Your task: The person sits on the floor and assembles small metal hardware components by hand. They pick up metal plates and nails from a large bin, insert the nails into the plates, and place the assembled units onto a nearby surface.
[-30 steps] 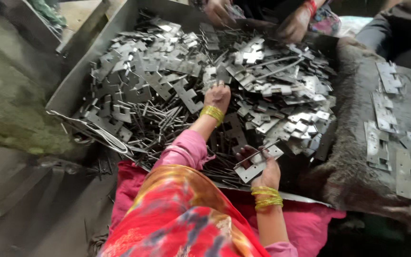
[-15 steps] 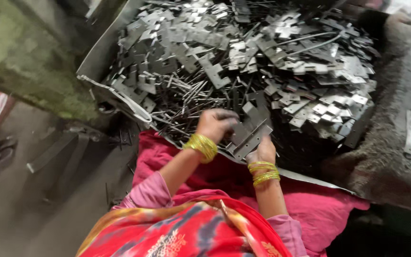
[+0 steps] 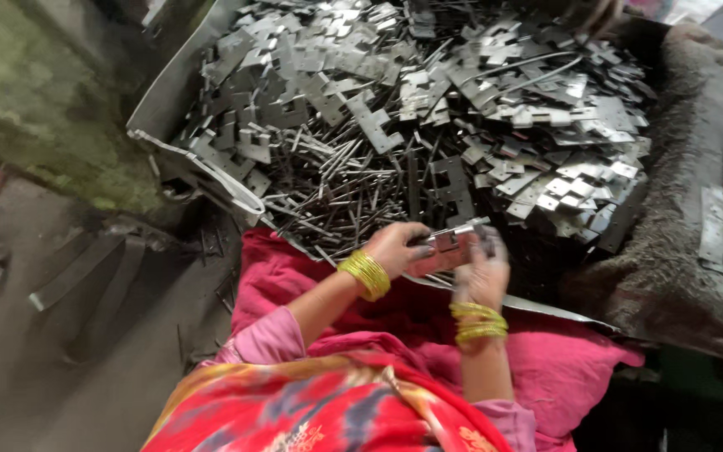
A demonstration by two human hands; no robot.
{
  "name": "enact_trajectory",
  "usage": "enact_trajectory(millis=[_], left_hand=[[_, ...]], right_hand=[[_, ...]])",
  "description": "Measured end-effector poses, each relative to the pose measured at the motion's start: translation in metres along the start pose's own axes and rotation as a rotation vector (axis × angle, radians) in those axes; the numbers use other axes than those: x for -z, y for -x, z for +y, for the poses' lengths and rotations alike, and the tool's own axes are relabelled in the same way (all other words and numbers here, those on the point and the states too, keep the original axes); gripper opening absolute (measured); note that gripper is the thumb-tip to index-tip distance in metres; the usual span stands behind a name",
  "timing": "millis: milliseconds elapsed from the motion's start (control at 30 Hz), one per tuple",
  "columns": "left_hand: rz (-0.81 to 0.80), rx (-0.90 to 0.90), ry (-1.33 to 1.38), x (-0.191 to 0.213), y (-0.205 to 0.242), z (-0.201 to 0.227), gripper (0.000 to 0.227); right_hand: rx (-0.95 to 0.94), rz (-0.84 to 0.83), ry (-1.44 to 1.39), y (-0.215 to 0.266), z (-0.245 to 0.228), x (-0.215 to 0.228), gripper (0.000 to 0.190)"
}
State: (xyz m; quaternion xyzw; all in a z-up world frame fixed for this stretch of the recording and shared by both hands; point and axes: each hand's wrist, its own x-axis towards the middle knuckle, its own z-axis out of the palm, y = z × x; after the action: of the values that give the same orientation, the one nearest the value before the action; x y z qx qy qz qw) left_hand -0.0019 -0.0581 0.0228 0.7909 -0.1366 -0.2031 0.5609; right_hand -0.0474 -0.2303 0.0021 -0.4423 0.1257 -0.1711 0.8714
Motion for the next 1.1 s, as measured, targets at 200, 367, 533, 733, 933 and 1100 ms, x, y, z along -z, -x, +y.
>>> enact_trajectory(millis=[200, 367, 533, 733, 933, 1100], left_hand=[[-0.346, -0.447, -0.621, 0.009, -0.037, 0.051, 0.033], [-0.639, -0.216, -0.516, -0.033, -0.072, 0.057, 0.033], [-0.552, -0.187, -0.256, -0.034, -0.081, 0.012, 0.034], [-0.091, 0.152, 0.447, -0.01, -0.045, -0.035, 0.027], [0.134, 0.14, 0.551, -0.004, -0.014, -0.068, 0.026], [0.473, 0.129, 0.152, 0.03, -0.002, -0.051, 0.024]], right_hand=[[0.114, -0.429, 1.479, 0.006, -0.097, 0.011, 0.034], [-0.284, -0.339, 1.186, 0.001, -0.104, 0.048, 0.034], [-0.233, -0.16, 0.352, -0.008, -0.089, 0.088, 0.044], [-0.434, -0.121, -0.159, -0.013, -0.013, 0.061, 0.044], [-0.315, -0.194, -0.073, -0.019, 0.069, 0.027, 0.029], [-0.288, -0.098, -0.071, -0.027, 0.05, 0.012, 0.026]])
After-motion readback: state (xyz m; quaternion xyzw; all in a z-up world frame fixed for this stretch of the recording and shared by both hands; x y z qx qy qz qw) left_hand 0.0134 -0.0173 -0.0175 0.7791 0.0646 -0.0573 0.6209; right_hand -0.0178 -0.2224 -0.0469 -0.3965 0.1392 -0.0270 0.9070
